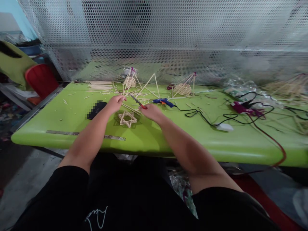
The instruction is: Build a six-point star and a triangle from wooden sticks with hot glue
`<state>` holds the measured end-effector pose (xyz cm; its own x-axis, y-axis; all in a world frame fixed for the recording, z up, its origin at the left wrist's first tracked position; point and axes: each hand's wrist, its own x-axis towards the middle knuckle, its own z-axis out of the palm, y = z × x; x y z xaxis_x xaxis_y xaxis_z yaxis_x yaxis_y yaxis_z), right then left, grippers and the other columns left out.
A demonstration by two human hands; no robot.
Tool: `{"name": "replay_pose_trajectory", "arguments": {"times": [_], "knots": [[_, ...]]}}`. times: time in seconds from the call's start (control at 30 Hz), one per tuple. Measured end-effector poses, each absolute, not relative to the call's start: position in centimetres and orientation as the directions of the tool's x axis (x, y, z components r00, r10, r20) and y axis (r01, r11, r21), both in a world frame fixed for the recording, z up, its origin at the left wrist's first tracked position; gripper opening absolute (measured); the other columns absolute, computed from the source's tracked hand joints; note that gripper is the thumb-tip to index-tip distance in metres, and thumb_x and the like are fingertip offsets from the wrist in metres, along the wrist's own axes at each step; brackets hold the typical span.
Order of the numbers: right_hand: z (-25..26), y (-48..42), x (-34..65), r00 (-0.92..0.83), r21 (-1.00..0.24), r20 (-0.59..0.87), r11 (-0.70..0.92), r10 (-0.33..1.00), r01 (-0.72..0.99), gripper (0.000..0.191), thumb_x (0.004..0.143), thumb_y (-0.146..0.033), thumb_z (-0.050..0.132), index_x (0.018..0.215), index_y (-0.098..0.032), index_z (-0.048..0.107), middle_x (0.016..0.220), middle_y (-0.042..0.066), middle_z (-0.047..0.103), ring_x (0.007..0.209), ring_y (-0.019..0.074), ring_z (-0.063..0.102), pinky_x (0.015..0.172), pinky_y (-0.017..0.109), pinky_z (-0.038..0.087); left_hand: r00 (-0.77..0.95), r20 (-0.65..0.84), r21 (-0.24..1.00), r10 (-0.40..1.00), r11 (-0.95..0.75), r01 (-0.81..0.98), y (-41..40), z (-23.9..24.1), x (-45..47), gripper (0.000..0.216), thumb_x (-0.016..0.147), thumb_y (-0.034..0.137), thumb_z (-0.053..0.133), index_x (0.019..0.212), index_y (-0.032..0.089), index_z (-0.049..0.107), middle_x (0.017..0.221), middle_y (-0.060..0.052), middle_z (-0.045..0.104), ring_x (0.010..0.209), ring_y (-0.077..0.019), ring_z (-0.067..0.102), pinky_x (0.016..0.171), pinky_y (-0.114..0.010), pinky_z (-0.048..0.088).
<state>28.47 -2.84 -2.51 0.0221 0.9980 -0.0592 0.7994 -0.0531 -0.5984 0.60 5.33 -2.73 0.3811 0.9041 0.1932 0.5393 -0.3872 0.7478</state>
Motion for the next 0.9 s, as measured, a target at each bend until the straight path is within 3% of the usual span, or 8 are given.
{"name": "replay_pose_trajectory", "arguments": {"times": [0.13, 0.27, 0.47, 0.67, 0.9], "knots": [[-2.5, -2.5, 29.1, 0.029, -0.588, -0.005, -0.027, 1.0, 0.808, 0.05, 0.11, -0.071, 0.07, 0.084, -0.029, 0.068, 0.08, 0.011, 0.074, 0.08, 0.0321, 0.074, 0.077, 0.043, 0.054, 0.387, 0.222, 0.797, 0.895, -0.396, 0.456, 5.0, -2.3, 0.0, 0.038, 0.118, 0.052, 0.076, 0.133, 0.017, 0.076, 0.117, -0.006, 0.079, 0.093, -0.0192, 0.077, 0.085, -0.038, 0.07], [-2.3, -2.9, 29.5, 0.007, -0.586, 0.087, 0.045, 0.996, 0.809, 0.04, 0.112, -0.066, 0.067, 0.099, -0.028, 0.065, 0.097, 0.01, 0.079, 0.088, 0.0296, 0.073, 0.079, 0.039, 0.053, 0.411, 0.232, 0.846, 0.882, -0.391, 0.363, 4.5, -2.2, 0.6, 0.03, 0.128, 0.044, 0.054, 0.127, 0.02, 0.072, 0.084, 0.003, 0.065, 0.065, -0.0119, 0.058, 0.069, -0.027, 0.057], [-2.3, -3.7, 29.3, -0.055, -0.58, 0.133, 0.123, 0.99, 0.806, 0.038, 0.11, -0.061, 0.071, 0.123, -0.026, 0.065, 0.118, 0.015, 0.083, 0.097, 0.0311, 0.076, 0.084, 0.04, 0.057, 0.464, 0.229, 0.882, 0.856, -0.384, 0.274, 4.0, -1.9, 1.4, 0.027, 0.128, 0.044, 0.053, 0.12, 0.023, 0.07, 0.087, 0.0, 0.066, 0.069, -0.0131, 0.062, 0.073, -0.026, 0.055], [-2.3, -3.9, 29.1, -0.092, -0.553, 0.144, 0.157, 0.985, 0.818, 0.044, 0.111, -0.064, 0.071, 0.131, -0.025, 0.067, 0.13, 0.018, 0.083, 0.104, 0.0343, 0.077, 0.092, 0.046, 0.061, 0.497, 0.207, 0.889, 0.843, -0.374, 0.264, 3.8, -1.9, 1.3, 0.027, 0.127, 0.043, 0.055, 0.12, 0.023, 0.072, 0.082, 0.001, 0.063, 0.064, -0.0134, 0.056, 0.069, -0.027, 0.052], [-2.4, -3.9, 29.1, -0.104, -0.562, 0.11, 0.148, 0.988, 0.814, 0.034, 0.114, -0.058, 0.072, 0.126, -0.026, 0.069, 0.118, 0.016, 0.085, 0.095, 0.031, 0.079, 0.084, 0.043, 0.062, 0.501, 0.205, 0.874, 0.841, -0.387, 0.292, 4.4, -2.5, 1.3, 0.031, 0.126, 0.048, 0.055, 0.124, 0.023, 0.074, 0.082, 0.001, 0.062, 0.065, -0.014, 0.056, 0.067, -0.025, 0.05]]}}
